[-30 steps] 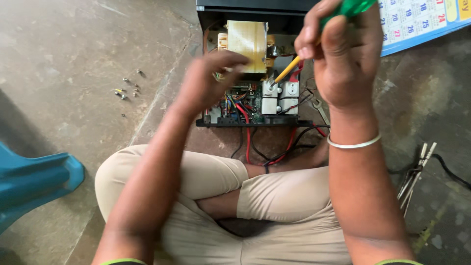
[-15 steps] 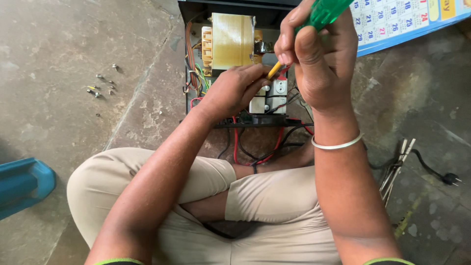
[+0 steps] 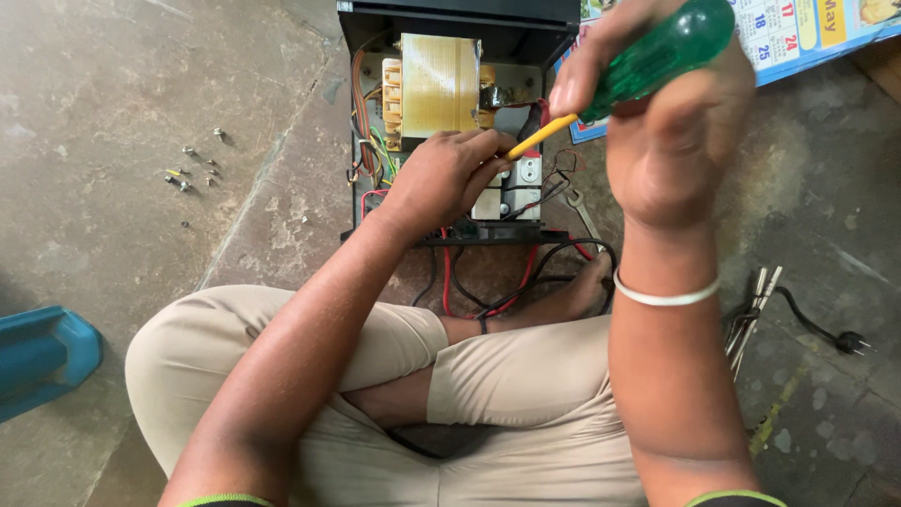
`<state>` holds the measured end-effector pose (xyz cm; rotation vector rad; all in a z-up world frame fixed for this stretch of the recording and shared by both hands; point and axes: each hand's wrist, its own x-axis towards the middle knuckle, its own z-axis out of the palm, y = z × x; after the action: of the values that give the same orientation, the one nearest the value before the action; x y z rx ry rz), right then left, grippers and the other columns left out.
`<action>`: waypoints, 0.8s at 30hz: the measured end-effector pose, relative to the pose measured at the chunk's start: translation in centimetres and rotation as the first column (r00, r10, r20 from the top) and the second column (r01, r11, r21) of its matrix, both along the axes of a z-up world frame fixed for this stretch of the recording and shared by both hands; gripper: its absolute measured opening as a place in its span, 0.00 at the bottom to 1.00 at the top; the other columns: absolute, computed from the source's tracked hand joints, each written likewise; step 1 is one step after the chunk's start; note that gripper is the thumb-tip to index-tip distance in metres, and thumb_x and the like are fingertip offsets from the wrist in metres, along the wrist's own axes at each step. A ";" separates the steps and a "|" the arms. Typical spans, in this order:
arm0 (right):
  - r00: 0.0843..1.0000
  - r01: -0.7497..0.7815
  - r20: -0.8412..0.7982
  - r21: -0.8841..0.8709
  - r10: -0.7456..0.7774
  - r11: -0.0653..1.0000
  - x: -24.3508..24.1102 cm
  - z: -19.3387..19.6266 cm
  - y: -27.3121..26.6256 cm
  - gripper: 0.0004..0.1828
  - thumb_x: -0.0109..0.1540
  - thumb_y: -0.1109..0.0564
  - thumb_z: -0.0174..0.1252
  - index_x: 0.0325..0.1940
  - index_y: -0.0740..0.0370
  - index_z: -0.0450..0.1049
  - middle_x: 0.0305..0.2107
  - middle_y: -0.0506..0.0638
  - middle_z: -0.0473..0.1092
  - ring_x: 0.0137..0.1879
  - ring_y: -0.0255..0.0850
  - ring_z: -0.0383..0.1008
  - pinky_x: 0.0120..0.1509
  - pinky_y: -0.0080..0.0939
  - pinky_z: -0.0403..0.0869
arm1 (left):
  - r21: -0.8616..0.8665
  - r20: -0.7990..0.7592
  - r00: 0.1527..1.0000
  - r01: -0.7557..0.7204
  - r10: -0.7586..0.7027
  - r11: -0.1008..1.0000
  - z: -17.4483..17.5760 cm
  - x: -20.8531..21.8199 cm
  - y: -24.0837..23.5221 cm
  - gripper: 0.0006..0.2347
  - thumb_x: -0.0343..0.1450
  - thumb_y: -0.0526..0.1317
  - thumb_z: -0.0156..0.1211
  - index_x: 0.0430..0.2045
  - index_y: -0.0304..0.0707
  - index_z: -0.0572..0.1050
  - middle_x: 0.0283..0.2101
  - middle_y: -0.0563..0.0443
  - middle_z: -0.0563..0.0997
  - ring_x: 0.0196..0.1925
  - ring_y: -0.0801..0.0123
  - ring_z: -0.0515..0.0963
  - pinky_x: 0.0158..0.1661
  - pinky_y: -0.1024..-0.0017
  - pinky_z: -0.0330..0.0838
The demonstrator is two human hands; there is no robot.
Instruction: The person sits on the floor and uses a screwdriver to tighten screws on a circuit board inside an open electronic device. They manipulate wires and components while adjusting connections.
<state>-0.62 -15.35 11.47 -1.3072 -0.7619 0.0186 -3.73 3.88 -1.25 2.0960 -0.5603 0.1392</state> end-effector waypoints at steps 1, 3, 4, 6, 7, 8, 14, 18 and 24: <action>0.999 0.037 0.003 0.006 -0.037 0.999 -0.7 0.4 -0.1 0.34 0.72 0.32 0.54 0.55 0.70 0.66 0.36 0.57 0.70 0.39 0.41 0.72 0.46 0.36 0.73 | 0.001 -0.014 1.000 -0.013 0.013 1.000 0.0 -0.1 -0.1 0.07 0.76 0.39 0.57 0.43 0.36 0.76 0.35 0.40 0.82 0.39 0.43 0.81 0.39 0.53 0.72; 0.993 0.120 0.009 0.027 -0.121 0.992 -1.9 0.9 0.0 0.33 0.74 0.33 0.52 0.55 0.70 0.65 0.37 0.58 0.69 0.39 0.42 0.71 0.46 0.37 0.72 | 0.004 -0.042 0.998 -0.041 0.041 0.999 0.1 -0.3 -0.3 0.07 0.75 0.39 0.57 0.43 0.37 0.77 0.35 0.41 0.83 0.38 0.44 0.81 0.38 0.53 0.72; 0.988 0.152 0.006 0.041 -0.153 0.987 -2.2 1.2 0.0 0.33 0.74 0.34 0.52 0.55 0.70 0.65 0.37 0.58 0.69 0.39 0.42 0.71 0.47 0.37 0.72 | 0.006 -0.065 0.998 -0.028 0.028 1.000 0.4 -0.3 -0.3 0.08 0.75 0.40 0.57 0.44 0.38 0.77 0.37 0.42 0.83 0.40 0.46 0.82 0.40 0.55 0.74; 0.981 0.192 -0.009 0.080 -0.192 0.978 -2.8 1.4 0.3 0.32 0.74 0.34 0.52 0.55 0.70 0.65 0.37 0.57 0.69 0.39 0.42 0.71 0.47 0.37 0.72 | 0.014 -0.112 0.994 -0.005 0.007 1.000 1.4 -0.3 -0.2 0.10 0.75 0.40 0.57 0.48 0.40 0.78 0.41 0.44 0.85 0.44 0.51 0.84 0.44 0.60 0.76; 0.979 0.205 -0.014 0.100 -0.205 0.974 -2.9 1.5 0.5 0.31 0.74 0.35 0.52 0.54 0.70 0.65 0.37 0.57 0.69 0.39 0.42 0.70 0.47 0.37 0.72 | -0.145 -0.104 0.992 0.049 -0.065 0.988 2.3 -0.1 -0.1 0.12 0.78 0.41 0.56 0.52 0.38 0.75 0.47 0.43 0.83 0.49 0.54 0.83 0.49 0.61 0.76; 0.977 0.213 -0.016 0.114 -0.213 0.970 -3.0 1.5 0.7 0.31 0.74 0.35 0.51 0.54 0.70 0.65 0.37 0.57 0.69 0.39 0.42 0.70 0.47 0.37 0.72 | -0.300 -0.086 0.987 0.104 -0.135 0.948 3.4 0.1 0.1 0.14 0.80 0.41 0.54 0.57 0.35 0.73 0.52 0.43 0.81 0.54 0.57 0.82 0.54 0.62 0.76; 0.956 0.290 -0.012 0.172 -0.292 0.941 -2.3 0.6 1.5 0.28 0.75 0.37 0.51 0.53 0.70 0.65 0.38 0.57 0.68 0.40 0.41 0.69 0.47 0.37 0.71 | -0.723 0.007 0.852 0.366 -0.523 0.586 12.1 3.3 0.4 0.20 0.83 0.51 0.55 0.56 0.30 0.72 0.49 0.50 0.77 0.50 0.74 0.76 0.51 0.75 0.70; 0.912 0.393 0.004 0.273 -0.409 0.878 -1.7 -0.2 1.2 0.27 0.76 0.39 0.50 0.52 0.70 0.65 0.38 0.56 0.67 0.40 0.41 0.68 0.48 0.37 0.70 | -0.664 0.077 0.805 0.482 -0.588 0.573 15.6 4.8 -2.2 0.14 0.79 0.47 0.58 0.43 0.31 0.77 0.38 0.51 0.80 0.38 0.74 0.79 0.39 0.75 0.74; 0.823 0.516 0.078 0.313 -0.563 0.797 -1.5 -2.6 1.7 0.25 0.76 0.41 0.50 0.50 0.70 0.65 0.38 0.55 0.67 0.40 0.41 0.67 0.48 0.37 0.69 | -0.397 0.486 0.747 0.652 -0.454 0.646 15.4 7.7 -4.0 0.09 0.78 0.42 0.56 0.40 0.35 0.78 0.40 0.52 0.83 0.40 0.75 0.83 0.41 0.77 0.77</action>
<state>-2.09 -13.63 8.88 -1.2211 -0.4800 -0.6531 3.96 -0.07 14.19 1.2509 -1.2187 0.2725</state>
